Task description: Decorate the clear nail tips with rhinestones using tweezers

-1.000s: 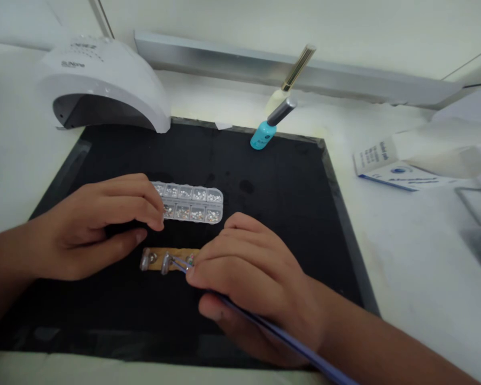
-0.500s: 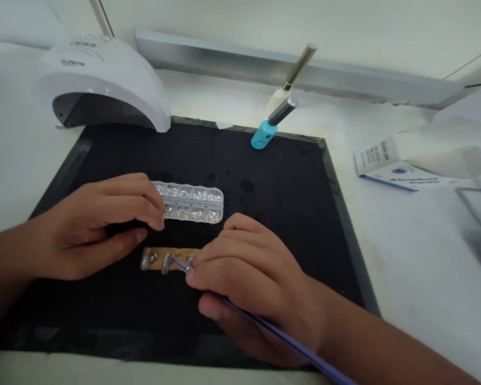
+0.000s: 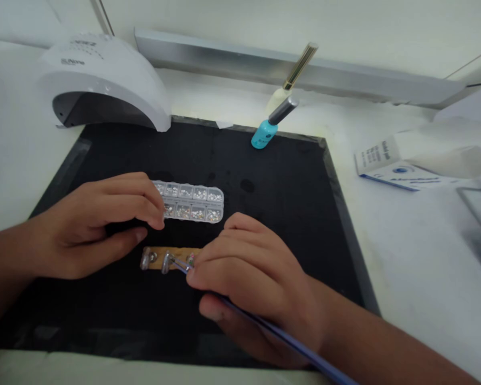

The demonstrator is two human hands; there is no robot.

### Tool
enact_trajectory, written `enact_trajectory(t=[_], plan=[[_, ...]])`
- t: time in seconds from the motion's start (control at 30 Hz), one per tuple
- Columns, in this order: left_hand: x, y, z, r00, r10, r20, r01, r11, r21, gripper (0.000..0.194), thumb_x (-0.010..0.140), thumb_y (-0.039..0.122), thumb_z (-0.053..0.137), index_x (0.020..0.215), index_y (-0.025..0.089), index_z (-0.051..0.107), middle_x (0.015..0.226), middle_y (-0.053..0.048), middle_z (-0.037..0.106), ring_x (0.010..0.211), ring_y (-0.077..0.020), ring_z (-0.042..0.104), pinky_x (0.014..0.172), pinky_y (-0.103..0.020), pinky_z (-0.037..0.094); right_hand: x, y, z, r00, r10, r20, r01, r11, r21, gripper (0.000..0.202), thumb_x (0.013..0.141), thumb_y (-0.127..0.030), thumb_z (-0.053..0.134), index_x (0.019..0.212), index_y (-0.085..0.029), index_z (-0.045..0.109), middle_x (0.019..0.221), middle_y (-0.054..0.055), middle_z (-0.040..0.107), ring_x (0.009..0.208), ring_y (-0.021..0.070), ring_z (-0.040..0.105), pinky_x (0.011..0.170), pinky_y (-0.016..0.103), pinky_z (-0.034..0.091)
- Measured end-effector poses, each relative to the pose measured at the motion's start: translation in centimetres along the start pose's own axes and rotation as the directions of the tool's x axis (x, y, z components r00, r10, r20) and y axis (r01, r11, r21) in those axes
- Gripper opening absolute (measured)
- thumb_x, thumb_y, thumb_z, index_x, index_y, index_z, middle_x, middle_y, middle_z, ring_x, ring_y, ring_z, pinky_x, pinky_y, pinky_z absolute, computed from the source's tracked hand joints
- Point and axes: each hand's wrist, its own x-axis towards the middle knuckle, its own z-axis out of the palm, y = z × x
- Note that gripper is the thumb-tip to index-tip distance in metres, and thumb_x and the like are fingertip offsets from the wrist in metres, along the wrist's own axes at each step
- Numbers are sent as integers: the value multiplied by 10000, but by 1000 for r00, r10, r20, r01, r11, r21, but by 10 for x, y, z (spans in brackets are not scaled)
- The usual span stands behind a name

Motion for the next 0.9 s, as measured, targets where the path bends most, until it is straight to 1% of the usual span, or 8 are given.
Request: enact_trajectory(t=[0.17,0.33,0.57,0.7,0.9], plan=[[-1,0,-1,1000,4,5,-4,1000,4,280,770,-14,478,945,164,605,921,-27,632,839,-146,552,697,-289,471,1,1,-1,1000,1,13,-1,1000,12,109,989,-241,483,1010,-213,586,864,44,747,781,158,710,831,349,542],[-2,0,0,1000,-1,-1,1,1000,0,281,768,-12,477,944,166,603,919,-28,631,841,-149,555,690,-291,473,2,2,1,1000,0,-7,0,1000,17,149,1012,-259,441,1013,-195,576,870,43,745,789,143,709,820,335,538],[-1,0,0,1000,4,-3,-4,1000,0,269,768,-10,479,934,161,603,904,-26,631,825,-144,547,682,-286,464,2,1,0,1000,-11,11,11,1000,1,181,1022,-259,409,1010,-186,574,863,49,738,794,142,708,836,332,541],[-1,0,-1,1000,0,0,0,1000,-3,267,776,-10,481,939,159,607,909,-25,630,829,-141,548,687,-281,463,1,0,0,1000,11,9,-11,1000,3,189,1031,-271,389,1029,-202,565,862,47,732,794,151,704,857,355,534],[-1,1,-1,1000,-2,1,2,1000,-7,282,762,-25,479,940,153,606,915,-27,630,831,-142,545,695,-282,460,0,-2,0,1000,1,-9,-1,1000,8,181,1027,-257,398,1011,-185,564,868,50,728,814,142,698,847,334,531]])
